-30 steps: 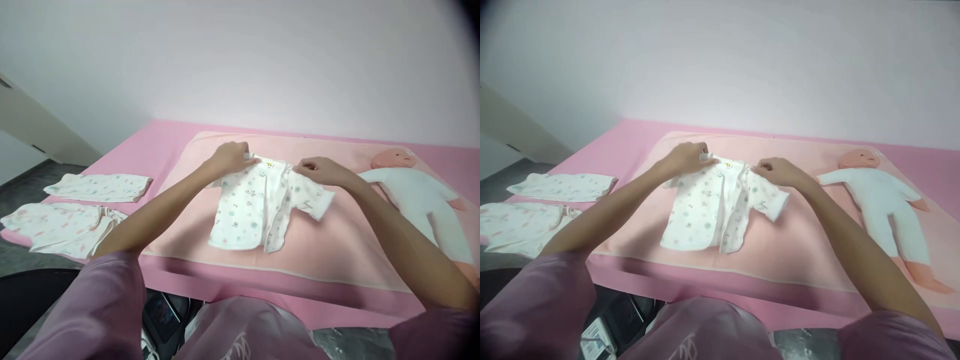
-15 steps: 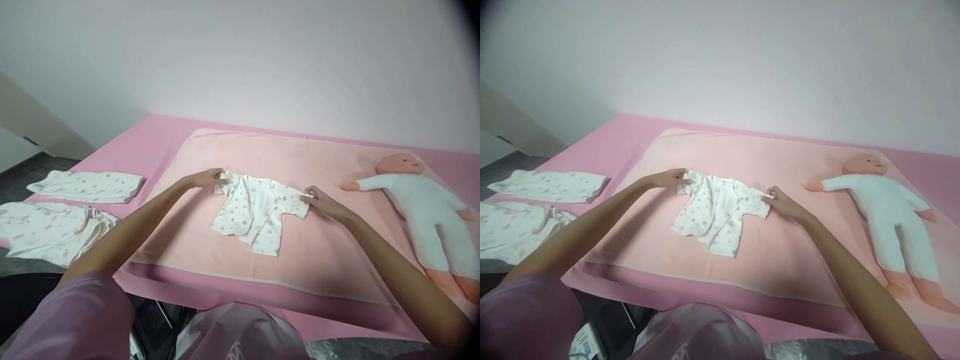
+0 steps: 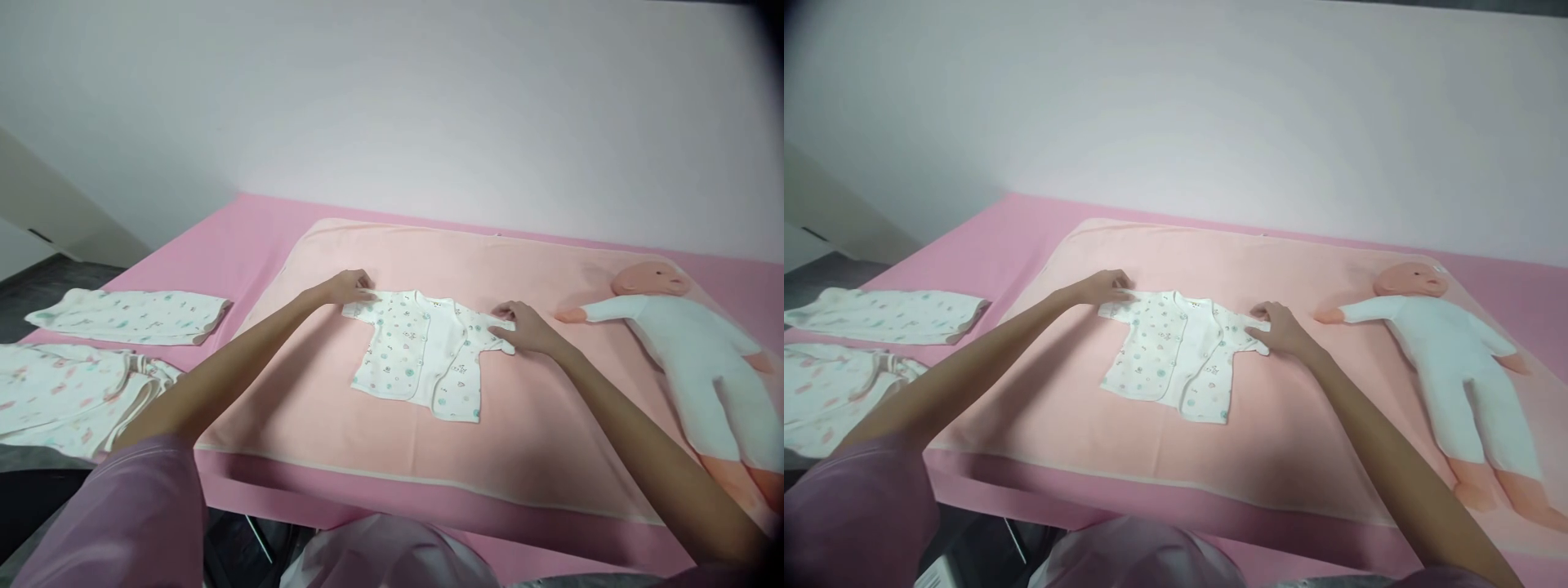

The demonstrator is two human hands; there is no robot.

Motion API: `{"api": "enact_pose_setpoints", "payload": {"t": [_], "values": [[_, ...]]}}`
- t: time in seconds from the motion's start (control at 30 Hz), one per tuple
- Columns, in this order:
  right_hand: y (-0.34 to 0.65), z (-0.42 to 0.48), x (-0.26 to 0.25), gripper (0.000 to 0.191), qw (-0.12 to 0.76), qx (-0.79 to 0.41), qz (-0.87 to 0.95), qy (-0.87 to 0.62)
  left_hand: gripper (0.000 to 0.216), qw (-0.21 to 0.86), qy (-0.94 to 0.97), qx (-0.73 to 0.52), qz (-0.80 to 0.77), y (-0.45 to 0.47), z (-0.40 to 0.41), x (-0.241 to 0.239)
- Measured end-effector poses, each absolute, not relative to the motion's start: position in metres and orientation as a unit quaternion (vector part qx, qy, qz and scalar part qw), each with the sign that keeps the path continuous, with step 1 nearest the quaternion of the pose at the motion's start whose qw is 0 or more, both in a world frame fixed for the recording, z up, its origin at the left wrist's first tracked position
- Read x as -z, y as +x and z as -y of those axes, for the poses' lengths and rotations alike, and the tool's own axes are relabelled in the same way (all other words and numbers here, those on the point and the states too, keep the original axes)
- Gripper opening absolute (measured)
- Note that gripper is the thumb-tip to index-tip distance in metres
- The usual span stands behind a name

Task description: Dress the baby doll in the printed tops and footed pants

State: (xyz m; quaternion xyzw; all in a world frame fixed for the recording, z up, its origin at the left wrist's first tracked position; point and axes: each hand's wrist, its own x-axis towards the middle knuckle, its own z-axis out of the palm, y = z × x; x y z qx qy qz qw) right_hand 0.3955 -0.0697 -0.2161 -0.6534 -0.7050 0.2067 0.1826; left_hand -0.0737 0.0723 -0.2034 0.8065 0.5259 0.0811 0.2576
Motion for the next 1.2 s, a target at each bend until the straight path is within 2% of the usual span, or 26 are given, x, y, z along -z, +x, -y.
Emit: {"api": "enact_pose_setpoints", "payload": {"t": [0.07,0.13,0.23,0.33,0.4,0.47,0.53,0.6,0.67,0.77,0.9,0.97,1.1,1.2], "values": [[0.375,0.070,0.212,0.051,0.184,-0.130,0.745,-0.628,0.059,0.178,0.854,-0.081,-0.482,-0.056,-0.070,0.206],[0.355,0.074,0.208,0.046,0.165,-0.122,0.767,-0.608,0.056,0.129,0.901,-0.091,-0.404,-0.037,-0.061,0.205],[0.329,0.079,0.204,0.042,0.115,-0.191,0.759,-0.612,0.049,0.147,0.948,-0.083,-0.269,-0.009,-0.048,0.203],[0.314,0.071,0.203,0.046,0.089,-0.269,0.724,-0.628,0.041,0.156,0.961,-0.066,-0.218,0.011,-0.047,0.205],[0.306,0.061,0.204,0.050,0.111,-0.364,0.678,-0.629,0.038,0.151,0.964,-0.066,-0.207,0.019,-0.052,0.209],[0.298,0.053,0.204,0.047,0.166,-0.464,0.624,-0.607,0.039,0.147,0.965,-0.073,-0.203,0.023,-0.058,0.213],[0.289,0.051,0.205,0.042,0.207,-0.513,0.618,-0.558,0.046,0.143,0.960,-0.087,-0.224,0.022,-0.062,0.217],[0.285,0.053,0.208,0.033,0.228,-0.464,0.672,-0.530,0.058,0.142,0.945,-0.106,-0.273,0.016,-0.066,0.221],[0.288,0.054,0.213,0.028,0.248,-0.327,0.723,-0.555,0.069,0.151,0.924,-0.108,-0.334,0.009,-0.071,0.225],[0.301,0.045,0.220,0.037,0.227,-0.158,0.725,-0.630,0.071,0.190,0.893,-0.071,-0.402,0.001,-0.084,0.225],[0.315,0.020,0.214,0.041,0.077,-0.213,0.715,-0.662,0.057,0.255,0.872,0.030,-0.416,0.005,-0.099,0.209],[0.318,0.014,0.202,0.045,0.057,-0.265,0.715,-0.644,0.055,0.289,0.870,0.057,-0.396,0.008,-0.098,0.195],[0.314,0.031,0.167,0.041,0.156,-0.384,0.693,-0.590,0.053,0.328,0.868,-0.015,-0.373,0.007,-0.075,0.160],[0.300,0.059,0.140,0.037,0.254,-0.396,0.665,-0.580,0.050,0.349,0.859,-0.107,-0.358,0.007,-0.045,0.133]]}}
